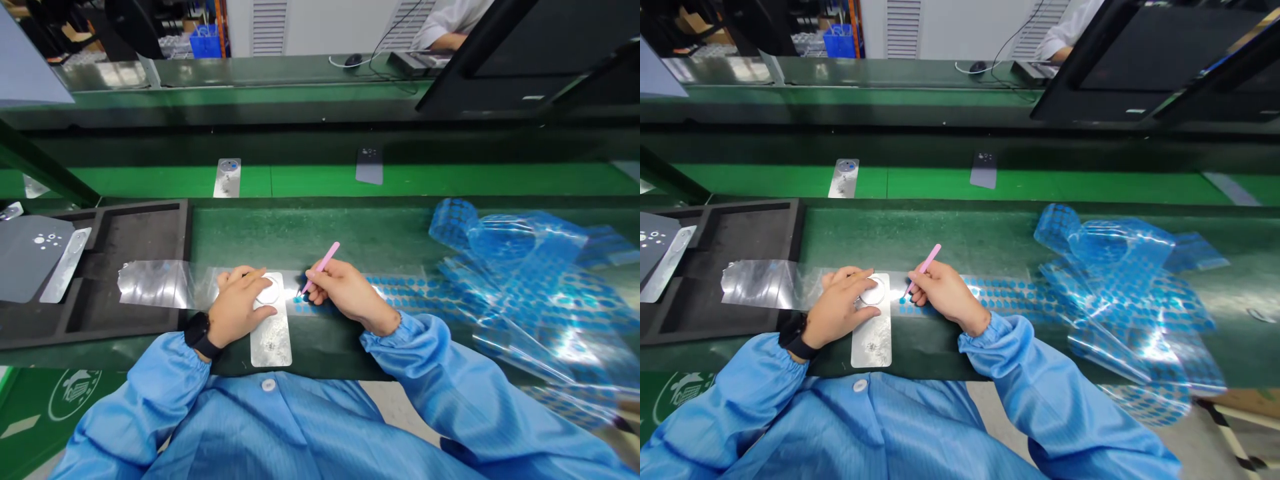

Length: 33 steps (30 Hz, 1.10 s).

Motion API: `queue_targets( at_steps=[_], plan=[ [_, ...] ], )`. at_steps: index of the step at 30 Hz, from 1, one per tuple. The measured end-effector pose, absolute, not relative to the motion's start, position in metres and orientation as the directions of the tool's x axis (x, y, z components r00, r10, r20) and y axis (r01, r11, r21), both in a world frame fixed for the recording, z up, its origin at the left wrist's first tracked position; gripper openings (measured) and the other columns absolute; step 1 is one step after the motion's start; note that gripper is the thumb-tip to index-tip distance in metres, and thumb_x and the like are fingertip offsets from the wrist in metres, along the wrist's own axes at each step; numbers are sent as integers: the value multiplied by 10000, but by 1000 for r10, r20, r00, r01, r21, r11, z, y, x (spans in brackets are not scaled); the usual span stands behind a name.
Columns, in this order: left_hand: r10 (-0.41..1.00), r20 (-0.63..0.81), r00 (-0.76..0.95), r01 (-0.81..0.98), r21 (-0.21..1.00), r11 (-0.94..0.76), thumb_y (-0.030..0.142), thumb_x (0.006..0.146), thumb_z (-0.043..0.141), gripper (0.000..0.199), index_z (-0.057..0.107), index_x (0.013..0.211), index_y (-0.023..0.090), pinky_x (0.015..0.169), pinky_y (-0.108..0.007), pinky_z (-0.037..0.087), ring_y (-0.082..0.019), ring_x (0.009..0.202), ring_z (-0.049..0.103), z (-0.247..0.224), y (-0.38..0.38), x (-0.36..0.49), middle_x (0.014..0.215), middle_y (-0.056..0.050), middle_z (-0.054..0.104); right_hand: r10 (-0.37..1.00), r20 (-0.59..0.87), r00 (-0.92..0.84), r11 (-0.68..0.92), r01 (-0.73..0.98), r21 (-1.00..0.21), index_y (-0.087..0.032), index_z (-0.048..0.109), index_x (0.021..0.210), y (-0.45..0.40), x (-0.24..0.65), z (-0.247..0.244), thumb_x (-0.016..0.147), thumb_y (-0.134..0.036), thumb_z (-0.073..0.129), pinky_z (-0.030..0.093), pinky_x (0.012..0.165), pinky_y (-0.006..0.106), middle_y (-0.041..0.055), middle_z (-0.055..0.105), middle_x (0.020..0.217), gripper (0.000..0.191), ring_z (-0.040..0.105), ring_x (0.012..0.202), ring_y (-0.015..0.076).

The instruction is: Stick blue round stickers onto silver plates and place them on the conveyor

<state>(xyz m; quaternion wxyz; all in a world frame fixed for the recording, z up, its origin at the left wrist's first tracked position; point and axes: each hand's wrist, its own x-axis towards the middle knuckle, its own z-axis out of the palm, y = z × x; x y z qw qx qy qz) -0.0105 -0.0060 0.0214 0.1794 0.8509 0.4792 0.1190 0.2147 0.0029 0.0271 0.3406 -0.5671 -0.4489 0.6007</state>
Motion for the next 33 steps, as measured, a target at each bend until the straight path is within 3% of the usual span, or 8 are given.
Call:
queue_targets(
  at_steps=[4,8,12,22,33],
  plan=[
    [844,57,534,753,421,-505,392,749,766,390,624,1069,221,940,-501,340,-308,1183,493,21,-6,-11,1306,-105,620,944,-302,-130,-293,86,-952,-160,569,675,4,208,34,789,-425,684,490,435,193,-3,626,514,311,578,421,94],
    [838,78,540,744,421,-519,381,740,775,339,609,973,200,929,-486,345,-302,1175,496,19,-6,-12,1308,-117,615,945,-300,-130,-275,178,-945,-155,573,713,15,188,40,859,-246,623,492,436,170,-4,648,549,179,591,433,84],
    [826,96,555,738,402,-543,386,728,785,309,591,871,193,900,-488,344,-314,1165,503,17,-7,-13,1283,-120,631,919,-366,-149,-324,245,-914,-155,556,688,25,174,39,877,-155,589,491,420,160,-5,644,546,192,589,424,80],
    [802,166,574,710,386,-589,396,724,789,305,571,777,190,863,-478,358,-310,1138,518,13,-8,-14,1260,-115,646,911,-383,-150,-335,273,-902,-154,567,688,25,174,32,887,-158,577,496,428,162,2,660,579,199,603,443,85],
    [809,117,576,721,394,-570,391,747,769,282,572,769,191,886,-496,363,-309,1160,510,17,-8,-13,1283,-104,633,915,-378,-142,-332,270,-904,-162,564,672,25,173,35,868,-170,599,492,419,158,4,656,567,199,603,441,87]
  ],
)
